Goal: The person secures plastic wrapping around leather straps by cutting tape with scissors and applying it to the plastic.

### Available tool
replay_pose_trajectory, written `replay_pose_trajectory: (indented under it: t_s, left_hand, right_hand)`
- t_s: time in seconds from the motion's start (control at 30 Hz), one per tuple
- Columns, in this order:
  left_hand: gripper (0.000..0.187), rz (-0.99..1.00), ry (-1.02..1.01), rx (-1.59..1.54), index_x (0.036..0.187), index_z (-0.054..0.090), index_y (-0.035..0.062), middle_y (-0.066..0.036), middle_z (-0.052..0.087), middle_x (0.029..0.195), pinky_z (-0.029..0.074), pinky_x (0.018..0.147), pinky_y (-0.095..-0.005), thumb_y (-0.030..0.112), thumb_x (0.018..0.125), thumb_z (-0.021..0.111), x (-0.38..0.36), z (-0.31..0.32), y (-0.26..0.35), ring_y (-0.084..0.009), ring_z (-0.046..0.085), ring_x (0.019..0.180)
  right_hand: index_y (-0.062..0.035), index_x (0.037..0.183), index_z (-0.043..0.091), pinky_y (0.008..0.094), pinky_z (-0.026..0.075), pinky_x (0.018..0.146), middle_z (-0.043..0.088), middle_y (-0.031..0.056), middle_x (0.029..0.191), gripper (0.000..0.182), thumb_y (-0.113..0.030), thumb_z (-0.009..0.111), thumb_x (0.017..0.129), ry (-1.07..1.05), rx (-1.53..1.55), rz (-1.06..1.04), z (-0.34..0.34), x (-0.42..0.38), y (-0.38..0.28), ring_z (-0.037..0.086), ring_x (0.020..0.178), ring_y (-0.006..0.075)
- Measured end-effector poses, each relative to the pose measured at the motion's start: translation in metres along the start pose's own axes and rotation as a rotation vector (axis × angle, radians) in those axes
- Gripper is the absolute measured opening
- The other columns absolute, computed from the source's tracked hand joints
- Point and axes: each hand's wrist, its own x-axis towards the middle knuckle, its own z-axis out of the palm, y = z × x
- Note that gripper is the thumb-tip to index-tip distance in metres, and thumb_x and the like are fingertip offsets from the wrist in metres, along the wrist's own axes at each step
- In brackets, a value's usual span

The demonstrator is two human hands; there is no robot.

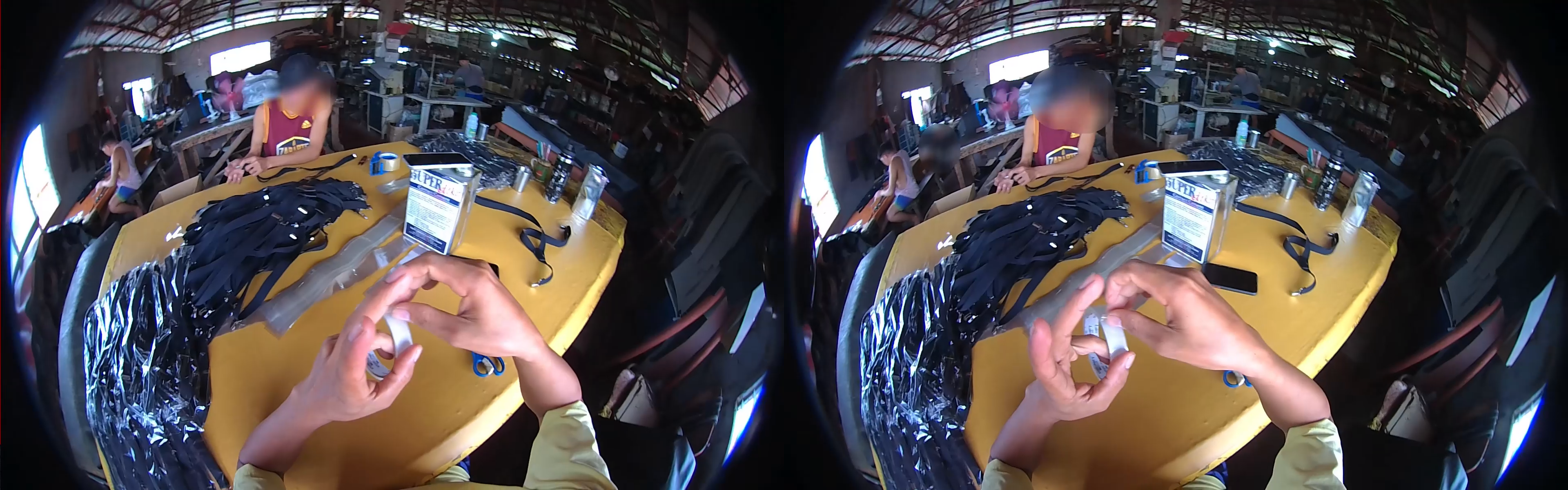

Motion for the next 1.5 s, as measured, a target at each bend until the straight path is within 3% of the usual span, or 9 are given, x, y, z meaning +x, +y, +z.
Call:
replay_pose_trajectory:
  t_s: [0.13,0.23,0.47,0.77,0.97,1.2,1.3,1.43,1.5]
  left_hand:
    - [0.107,-0.188,0.176,-0.126,0.159,-0.006,0.0112,-0.036,0.031,0.152,0.06,0.069,-0.0253,-0.011,0.084,0.066,-0.009,0.011,-0.006,-0.0327,0.06,0.12]
    - [0.084,-0.481,0.351,-0.422,0.157,0.011,0.0023,-0.026,0.04,0.147,0.058,0.07,-0.025,-0.006,0.09,0.062,-0.003,0.017,-0.004,-0.0206,0.069,0.087]
    - [0.078,-0.518,0.252,-0.511,0.152,0.023,0.0001,-0.021,0.044,0.139,0.057,0.072,-0.0249,-0.007,0.088,0.065,-0.007,0.018,-0.016,-0.019,0.067,0.088]
    - [0.072,-0.583,0.243,-0.372,0.149,0.031,0.0022,-0.018,0.045,0.137,0.06,0.074,-0.0254,-0.001,0.089,0.07,-0.009,0.015,-0.033,-0.0192,0.059,0.112]
    - [0.072,-0.634,0.202,-0.395,0.147,0.034,0.0008,-0.018,0.046,0.136,0.056,0.072,-0.0231,0.0,0.087,0.074,-0.013,0.015,-0.044,-0.014,0.059,0.11]
    - [0.065,-0.664,0.231,-0.487,0.144,0.038,0.0007,-0.019,0.048,0.135,0.056,0.069,-0.0234,0.002,0.089,0.074,-0.019,0.021,-0.051,-0.0151,0.056,0.117]
    - [0.057,-0.636,0.211,-0.382,0.139,0.042,0.0013,-0.014,0.049,0.137,0.056,0.067,-0.0231,0.002,0.091,0.072,-0.021,0.028,-0.054,-0.0132,0.058,0.112]
    - [0.061,-0.587,0.189,-0.434,0.143,0.037,0.0044,-0.015,0.048,0.141,0.054,0.06,-0.018,-0.003,0.09,0.067,-0.016,0.032,-0.043,-0.0082,0.064,0.083]
    - [0.064,-0.663,0.182,-0.497,0.144,0.034,0.0041,-0.017,0.049,0.139,0.055,0.063,-0.0191,-0.005,0.09,0.067,-0.014,0.028,-0.034,-0.0099,0.065,0.086]
  right_hand:
    - [-0.001,0.097,0.057,0.0414,0.052,0.072,0.061,0.0131,0.088,0.019,0.007,0.065,0.082,0.1,-0.197,-0.281,0.003,-0.001,0.007,0.066,0.084,0.0326]
    - [-0.0008,0.095,0.055,0.0452,0.051,0.072,0.059,0.0142,0.086,0.016,0.004,0.063,0.083,0.208,-0.315,-0.325,0.008,-0.002,0.012,0.064,0.082,0.0362]
    - [-0.0019,0.102,0.054,0.0477,0.05,0.074,0.059,0.0157,0.094,0.031,-0.004,0.069,0.075,0.232,-0.397,-0.401,0.009,-0.001,0.023,0.063,0.088,0.038]
    - [-0.0021,0.107,0.057,0.0446,0.05,0.079,0.06,0.0143,0.099,0.039,-0.002,0.068,0.07,0.191,-0.501,-0.41,0.016,-0.018,0.016,0.062,0.093,0.0353]
    - [-0.0054,0.107,0.061,0.0355,0.049,0.067,0.068,0.0094,0.099,0.032,0.004,0.069,0.078,0.202,-0.564,-0.379,0.014,-0.019,0.014,0.067,0.085,0.0275]
    - [-0.0056,0.105,0.06,0.0375,0.051,0.067,0.068,0.0092,0.096,0.028,0.003,0.071,0.08,0.194,-0.562,-0.383,0.012,-0.02,0.012,0.068,0.082,0.0272]
    - [-0.0043,0.106,0.057,0.0383,0.054,0.07,0.069,0.0097,0.091,0.029,0.003,0.072,0.082,0.211,-0.461,-0.247,0.006,-0.011,0.019,0.07,0.079,0.0288]
    - [-0.0024,0.114,0.052,0.0433,0.054,0.067,0.069,0.0147,0.085,0.037,0.006,0.065,0.081,0.153,-0.277,-0.05,-0.004,0.006,0.016,0.07,0.076,0.0362]
    - [-0.0024,0.12,0.049,0.0434,0.055,0.068,0.071,0.0152,0.08,0.044,0.004,0.066,0.079,0.07,-0.213,0.064,-0.009,0.014,0.016,0.072,0.075,0.036]
